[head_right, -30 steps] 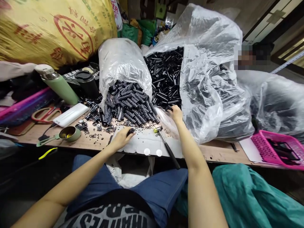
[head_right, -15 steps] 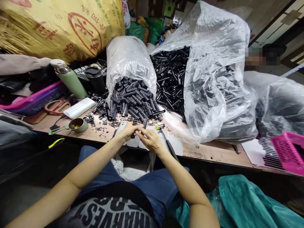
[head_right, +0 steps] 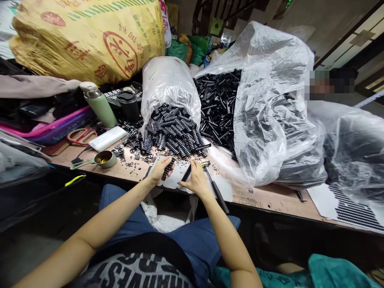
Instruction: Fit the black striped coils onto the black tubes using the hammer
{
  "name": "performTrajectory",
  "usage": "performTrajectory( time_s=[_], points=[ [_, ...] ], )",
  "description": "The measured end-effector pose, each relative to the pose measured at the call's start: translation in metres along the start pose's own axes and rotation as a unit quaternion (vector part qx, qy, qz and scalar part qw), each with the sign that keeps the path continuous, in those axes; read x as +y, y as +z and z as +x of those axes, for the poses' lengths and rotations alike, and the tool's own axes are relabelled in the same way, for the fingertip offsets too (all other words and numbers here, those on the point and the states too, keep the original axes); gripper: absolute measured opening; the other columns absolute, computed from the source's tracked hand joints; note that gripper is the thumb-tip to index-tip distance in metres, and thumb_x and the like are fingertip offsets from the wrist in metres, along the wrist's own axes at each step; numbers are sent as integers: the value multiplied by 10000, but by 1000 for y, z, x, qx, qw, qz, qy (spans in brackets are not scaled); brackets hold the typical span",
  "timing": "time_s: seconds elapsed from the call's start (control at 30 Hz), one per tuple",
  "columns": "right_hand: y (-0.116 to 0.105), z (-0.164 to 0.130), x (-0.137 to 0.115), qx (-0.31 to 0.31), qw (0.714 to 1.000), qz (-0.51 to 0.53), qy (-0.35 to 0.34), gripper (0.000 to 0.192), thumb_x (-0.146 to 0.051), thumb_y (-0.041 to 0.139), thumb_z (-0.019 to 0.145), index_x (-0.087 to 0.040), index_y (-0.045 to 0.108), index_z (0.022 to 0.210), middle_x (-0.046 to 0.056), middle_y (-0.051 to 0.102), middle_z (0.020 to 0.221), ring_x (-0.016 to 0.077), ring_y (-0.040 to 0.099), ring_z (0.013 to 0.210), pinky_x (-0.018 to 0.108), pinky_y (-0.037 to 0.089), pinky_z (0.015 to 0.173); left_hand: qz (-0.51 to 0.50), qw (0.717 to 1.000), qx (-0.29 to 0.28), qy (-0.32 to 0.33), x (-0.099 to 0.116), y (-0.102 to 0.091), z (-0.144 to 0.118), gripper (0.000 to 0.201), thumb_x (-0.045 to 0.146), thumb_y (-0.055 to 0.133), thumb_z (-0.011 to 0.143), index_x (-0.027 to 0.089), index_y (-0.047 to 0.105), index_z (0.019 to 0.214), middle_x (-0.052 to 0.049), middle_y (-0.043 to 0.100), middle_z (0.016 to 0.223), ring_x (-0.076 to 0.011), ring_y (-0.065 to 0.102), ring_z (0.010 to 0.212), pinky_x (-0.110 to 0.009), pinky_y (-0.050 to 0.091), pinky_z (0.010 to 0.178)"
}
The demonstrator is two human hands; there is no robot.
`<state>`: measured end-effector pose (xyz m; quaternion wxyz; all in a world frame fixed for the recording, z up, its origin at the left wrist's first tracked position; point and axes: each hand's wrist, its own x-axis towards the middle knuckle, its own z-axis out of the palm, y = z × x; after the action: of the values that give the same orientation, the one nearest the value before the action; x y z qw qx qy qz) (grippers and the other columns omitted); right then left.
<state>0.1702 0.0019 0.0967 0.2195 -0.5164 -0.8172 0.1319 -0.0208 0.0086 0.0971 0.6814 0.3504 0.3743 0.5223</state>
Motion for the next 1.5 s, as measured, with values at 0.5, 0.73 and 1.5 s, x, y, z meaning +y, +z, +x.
performTrajectory(
  time_s=[0.5,0.73,1.5],
  points=[
    [-2,7,-54,20,984,131,-118,1191,-414,845,582,-244,94,1490,163,287,1457,337,279,1389,526,334,1125,-82,991,97,-41,10,7,-9,293,344,611,764,107,659,929,8,590,573,-90,516,414,-198,410,403],
    [8,12,-60,-13,976,174,-130,1130,-338,831,603,-240,115,1471,153,296,1470,317,303,1387,507,309,1144,-83,989,94,-79,17,10,-19,268,367,618,780,111,620,857,-12,591,565,-150,584,428,-255,475,419],
    [66,3,-3,79,995,65,-16,708,-364,581,739,-123,330,1356,222,480,1274,385,463,1212,613,394,994,525,836,11,158,-29,11,-12,437,227,560,821,152,595,1250,-148,584,1020,-247,576,903,-369,497,804]
  ],
)
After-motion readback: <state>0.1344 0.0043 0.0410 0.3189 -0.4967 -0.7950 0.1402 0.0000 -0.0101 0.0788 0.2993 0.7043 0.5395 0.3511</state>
